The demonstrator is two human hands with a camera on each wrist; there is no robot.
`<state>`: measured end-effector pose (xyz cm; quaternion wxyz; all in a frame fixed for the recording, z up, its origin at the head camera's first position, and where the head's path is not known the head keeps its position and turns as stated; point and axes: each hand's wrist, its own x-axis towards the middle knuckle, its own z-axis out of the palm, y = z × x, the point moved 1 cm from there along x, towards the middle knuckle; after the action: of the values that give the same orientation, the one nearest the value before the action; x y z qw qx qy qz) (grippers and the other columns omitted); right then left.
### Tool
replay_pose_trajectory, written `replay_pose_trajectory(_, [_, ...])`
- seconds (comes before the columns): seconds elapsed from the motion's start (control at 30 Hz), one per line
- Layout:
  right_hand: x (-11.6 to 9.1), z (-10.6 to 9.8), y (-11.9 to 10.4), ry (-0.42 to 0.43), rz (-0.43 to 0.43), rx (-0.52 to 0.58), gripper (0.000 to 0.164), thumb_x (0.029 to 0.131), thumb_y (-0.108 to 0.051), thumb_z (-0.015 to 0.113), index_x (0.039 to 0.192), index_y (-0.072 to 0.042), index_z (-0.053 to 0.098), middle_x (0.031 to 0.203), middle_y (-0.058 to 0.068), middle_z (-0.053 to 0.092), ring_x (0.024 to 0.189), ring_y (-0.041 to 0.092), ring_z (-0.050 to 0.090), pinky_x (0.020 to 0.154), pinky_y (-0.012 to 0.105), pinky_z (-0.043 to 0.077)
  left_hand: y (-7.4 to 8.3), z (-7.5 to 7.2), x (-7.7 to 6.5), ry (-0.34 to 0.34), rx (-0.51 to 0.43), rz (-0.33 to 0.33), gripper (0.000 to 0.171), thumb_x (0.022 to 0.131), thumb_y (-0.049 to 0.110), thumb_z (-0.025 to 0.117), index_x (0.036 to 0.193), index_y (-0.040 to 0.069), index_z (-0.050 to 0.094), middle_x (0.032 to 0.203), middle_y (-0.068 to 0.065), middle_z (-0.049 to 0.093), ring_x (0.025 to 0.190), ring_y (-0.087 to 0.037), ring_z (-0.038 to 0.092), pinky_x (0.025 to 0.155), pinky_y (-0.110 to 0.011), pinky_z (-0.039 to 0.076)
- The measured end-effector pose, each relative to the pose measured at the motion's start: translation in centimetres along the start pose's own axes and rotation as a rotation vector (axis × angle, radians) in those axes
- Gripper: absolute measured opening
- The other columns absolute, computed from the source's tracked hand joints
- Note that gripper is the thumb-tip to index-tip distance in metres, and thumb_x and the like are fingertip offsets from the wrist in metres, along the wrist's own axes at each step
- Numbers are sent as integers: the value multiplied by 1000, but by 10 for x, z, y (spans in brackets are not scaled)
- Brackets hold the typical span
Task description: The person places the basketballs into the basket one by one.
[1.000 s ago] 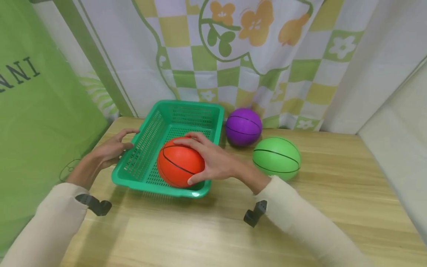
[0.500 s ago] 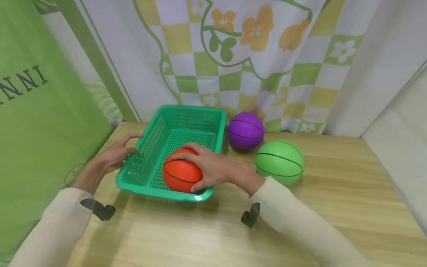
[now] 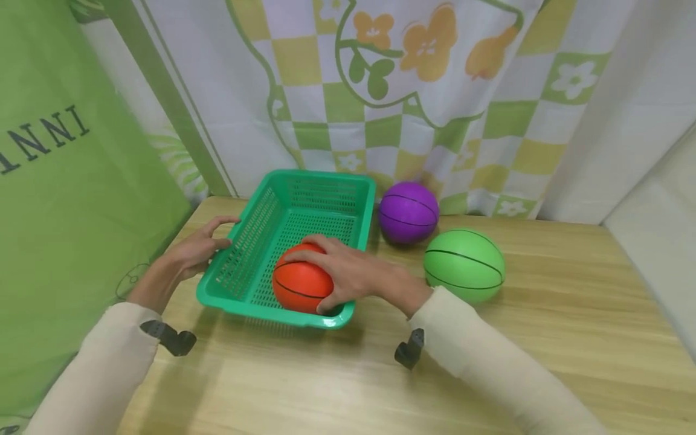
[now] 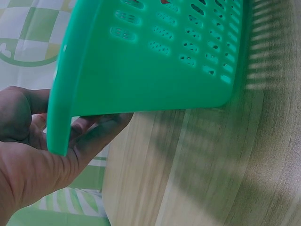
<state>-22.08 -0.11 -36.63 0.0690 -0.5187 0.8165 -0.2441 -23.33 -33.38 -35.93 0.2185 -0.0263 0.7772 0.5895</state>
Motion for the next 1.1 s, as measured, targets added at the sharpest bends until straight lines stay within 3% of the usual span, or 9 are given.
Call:
replay_pose_trajectory(0.4, [-1, -5, 0, -69, 31, -4, 84, 80, -38, 81, 151, -35, 37, 151, 5, 27, 132, 23, 34, 92, 38, 50, 2, 3, 0, -3, 7, -5, 62, 107, 7, 39, 159, 18, 8, 111, -21, 54, 83, -24, 65, 73, -44, 59])
replay_pose_trajectory(0.77, [-8, -16, -7, -54, 14, -44, 78, 85, -37, 78, 152, -34, 37, 150, 4, 32, 132, 23, 35, 96, 40, 48, 3, 3, 0, 1, -1, -15, 62, 107, 7, 38, 160, 19, 8, 108, -18, 56, 83, -23, 65, 73, -43, 59])
replay_pose_trajectory(1.1, [-24, -33, -13, -44, 9, -109, 70, 92, -42, 71, 153, -27, 40, 157, 5, 32, 142, 26, 29, 108, 48, 38, 2, 2, -1, 6, 17, -15, 62, 108, 8, 38, 160, 19, 8, 105, -16, 58, 79, -21, 66, 70, -41, 60])
